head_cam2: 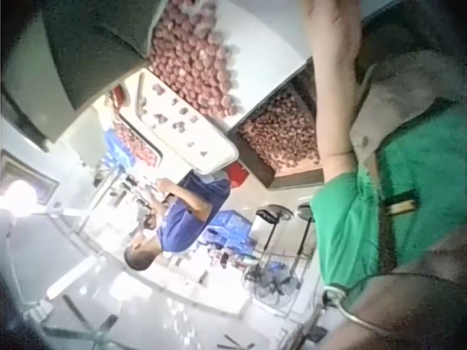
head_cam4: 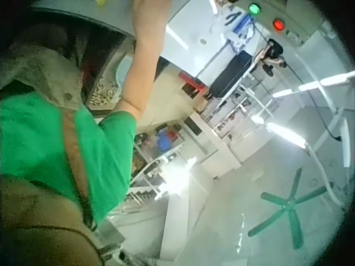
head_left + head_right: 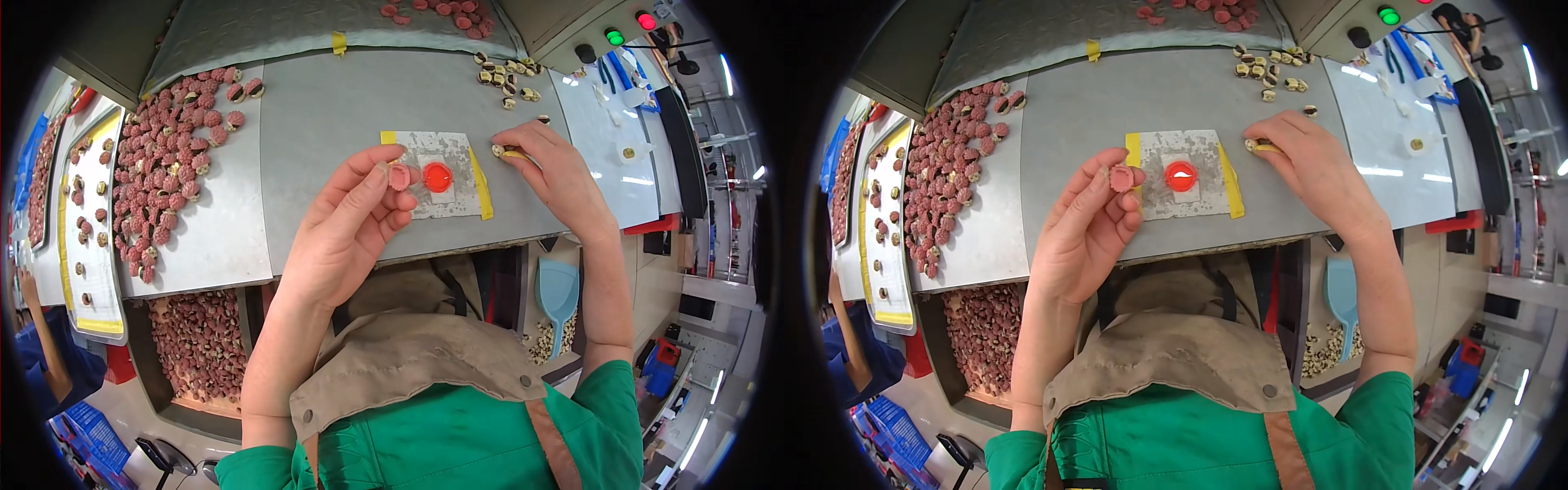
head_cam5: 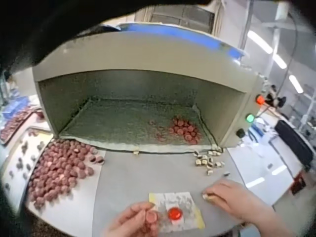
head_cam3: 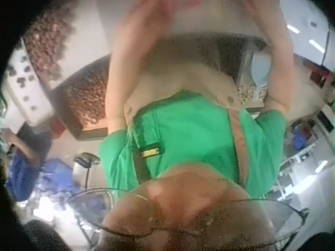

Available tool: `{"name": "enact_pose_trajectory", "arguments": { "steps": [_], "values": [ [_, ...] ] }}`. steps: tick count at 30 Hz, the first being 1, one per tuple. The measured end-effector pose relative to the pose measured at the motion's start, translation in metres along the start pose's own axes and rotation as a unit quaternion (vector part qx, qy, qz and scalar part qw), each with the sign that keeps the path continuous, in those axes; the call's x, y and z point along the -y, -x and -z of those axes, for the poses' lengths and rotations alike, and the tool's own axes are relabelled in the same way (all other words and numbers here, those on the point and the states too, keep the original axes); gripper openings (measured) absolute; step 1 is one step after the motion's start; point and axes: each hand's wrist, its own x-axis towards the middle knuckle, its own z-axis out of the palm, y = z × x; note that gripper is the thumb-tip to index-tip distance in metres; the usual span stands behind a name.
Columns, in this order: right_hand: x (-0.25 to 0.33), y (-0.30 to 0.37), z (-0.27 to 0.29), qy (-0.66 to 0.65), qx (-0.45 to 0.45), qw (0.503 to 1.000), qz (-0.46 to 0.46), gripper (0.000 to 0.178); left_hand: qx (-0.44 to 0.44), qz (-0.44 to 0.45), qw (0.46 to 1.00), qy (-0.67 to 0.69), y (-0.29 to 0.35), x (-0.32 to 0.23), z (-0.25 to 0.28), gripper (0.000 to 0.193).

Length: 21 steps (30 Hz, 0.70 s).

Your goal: The person assembles confectionery figures by hand, picking up base pieces and character heads, dipping the character pieces into a paste container, and pressing the pieces together.

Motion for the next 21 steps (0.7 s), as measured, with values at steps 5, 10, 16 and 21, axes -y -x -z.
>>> {"name": "enact_pose_trajectory", "arguments": {
  "steps": [5, 10, 16, 21],
  "values": [
    [0.007, 0.0, -0.003, -0.005, 0.002, 1.0, -0.011, 0.019, -0.017, -0.005, 1.0, -0.008, 0.002, 0.001, -0.001, 0.033],
    [0.039, -0.006, -0.013, -0.066, -0.014, 0.997, 0.046, 0.021, -0.03, -0.029, 0.999, -0.014, 0.004, 0.003, -0.003, 0.033],
    [0.049, -0.014, -0.033, 0.021, -0.026, 0.989, 0.142, 0.028, -0.006, -0.017, 0.999, -0.028, 0.005, 0.001, 0.0, 0.032],
    [0.053, -0.015, -0.037, 0.054, -0.051, 0.988, 0.134, 0.027, -0.046, -0.035, 0.998, -0.012, 0.005, 0.003, -0.002, 0.033]
  ]
}}
